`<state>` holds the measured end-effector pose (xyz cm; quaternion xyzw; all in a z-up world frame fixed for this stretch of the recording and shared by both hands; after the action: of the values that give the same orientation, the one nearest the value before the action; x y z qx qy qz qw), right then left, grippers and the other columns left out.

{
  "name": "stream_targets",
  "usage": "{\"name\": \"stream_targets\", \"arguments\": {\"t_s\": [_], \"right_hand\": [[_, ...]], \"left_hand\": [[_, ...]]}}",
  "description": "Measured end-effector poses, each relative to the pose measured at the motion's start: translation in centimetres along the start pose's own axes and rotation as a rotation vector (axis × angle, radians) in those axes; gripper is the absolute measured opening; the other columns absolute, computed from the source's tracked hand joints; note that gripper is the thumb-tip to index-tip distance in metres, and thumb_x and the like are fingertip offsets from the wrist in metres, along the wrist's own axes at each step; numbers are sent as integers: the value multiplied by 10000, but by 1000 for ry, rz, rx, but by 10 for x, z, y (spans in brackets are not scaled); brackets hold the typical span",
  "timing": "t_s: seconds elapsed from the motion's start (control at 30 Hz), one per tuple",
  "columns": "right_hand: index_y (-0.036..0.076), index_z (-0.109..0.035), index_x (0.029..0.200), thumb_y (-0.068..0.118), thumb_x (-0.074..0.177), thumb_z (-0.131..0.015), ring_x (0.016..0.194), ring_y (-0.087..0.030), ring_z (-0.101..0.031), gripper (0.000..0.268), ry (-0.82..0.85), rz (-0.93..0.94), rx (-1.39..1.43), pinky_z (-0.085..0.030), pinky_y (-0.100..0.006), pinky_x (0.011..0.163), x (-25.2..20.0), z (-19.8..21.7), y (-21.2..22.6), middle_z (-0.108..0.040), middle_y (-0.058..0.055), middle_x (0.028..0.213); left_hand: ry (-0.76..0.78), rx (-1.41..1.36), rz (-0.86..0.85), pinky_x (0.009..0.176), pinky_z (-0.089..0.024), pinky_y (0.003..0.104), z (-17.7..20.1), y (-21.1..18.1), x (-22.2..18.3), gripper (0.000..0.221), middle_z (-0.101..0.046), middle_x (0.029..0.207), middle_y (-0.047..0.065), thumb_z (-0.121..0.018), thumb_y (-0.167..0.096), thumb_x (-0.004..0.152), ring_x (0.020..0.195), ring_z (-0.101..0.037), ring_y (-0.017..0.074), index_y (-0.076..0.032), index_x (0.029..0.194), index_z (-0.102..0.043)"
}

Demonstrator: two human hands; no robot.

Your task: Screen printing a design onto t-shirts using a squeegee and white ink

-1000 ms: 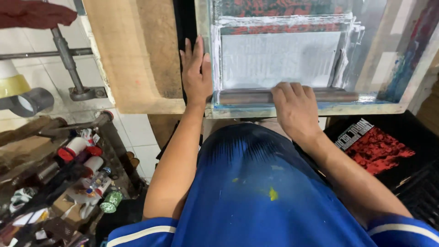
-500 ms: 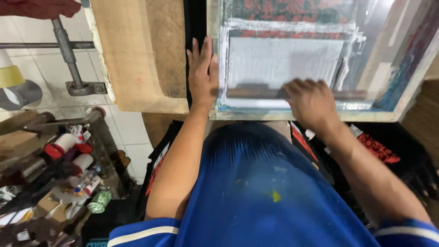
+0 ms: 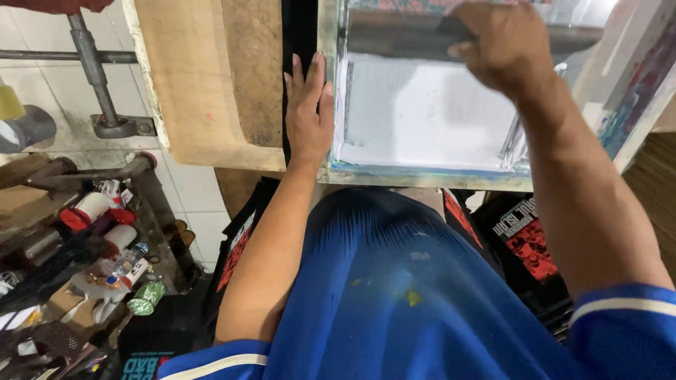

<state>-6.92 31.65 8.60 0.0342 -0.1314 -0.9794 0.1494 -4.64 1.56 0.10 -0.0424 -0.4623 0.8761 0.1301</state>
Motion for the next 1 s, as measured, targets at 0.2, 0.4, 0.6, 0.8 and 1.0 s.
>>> {"name": "stream_targets", "arguments": {"t_s": [0.2,0.4,0.6,0.8,1.0], "right_hand": [[167,-681,1116,-24,905,-554,754,-212,-541,311,-265,-23,-290,-386,-372,637,-52,-14,62,-615,-23,985],[212,-731,1122,100,1013,-668,973,-230,-691,169,-137,-208,-112,-333,-397,778,-73,-7,89,-759,39,1099],[190,-691,1005,-42,970,-551,697,-193,-526,273,-255,-98,-229,-252,-333,738,-24,-2,54,-623,33,836],[231,-699,1168,6,872,-579,925,-180,-637,391,-180,25,-266,-319,-332,810,-60,-13,70,-756,59,1047],[206,-728,1165,87,943,-683,1086,-214,-687,256,-115,103,-172,-400,-377,805,-90,-14,106,-774,34,1227]], "left_hand": [[-17,-13,-22,1372,-196,597,1,-2,7,430,-456,1644,53,-440,-243,1198,1628,-230,375,-179,1615,-361],[-16,11,9,1367,-181,600,5,0,3,444,-442,1647,58,-427,-290,1185,1629,-217,383,-177,1610,-366],[3,20,42,1352,-173,615,3,-3,3,440,-494,1612,109,-386,-317,1178,1617,-212,402,-138,1579,-418],[4,8,49,1377,-149,592,-1,2,2,419,-480,1632,84,-410,-248,1180,1641,-175,367,-178,1593,-409],[-21,-8,9,1391,-165,588,-2,5,0,430,-440,1654,43,-408,-317,1199,1648,-171,348,-196,1611,-390]]}}
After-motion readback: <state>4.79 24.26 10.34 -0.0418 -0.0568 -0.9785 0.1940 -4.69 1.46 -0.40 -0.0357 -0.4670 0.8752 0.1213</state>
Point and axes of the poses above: each hand's wrist, its own x-axis towards the middle knuckle, its own z-axis out of the back of the hand, y = z × x, the point moved 5 cm from there along x, towards the middle knuckle
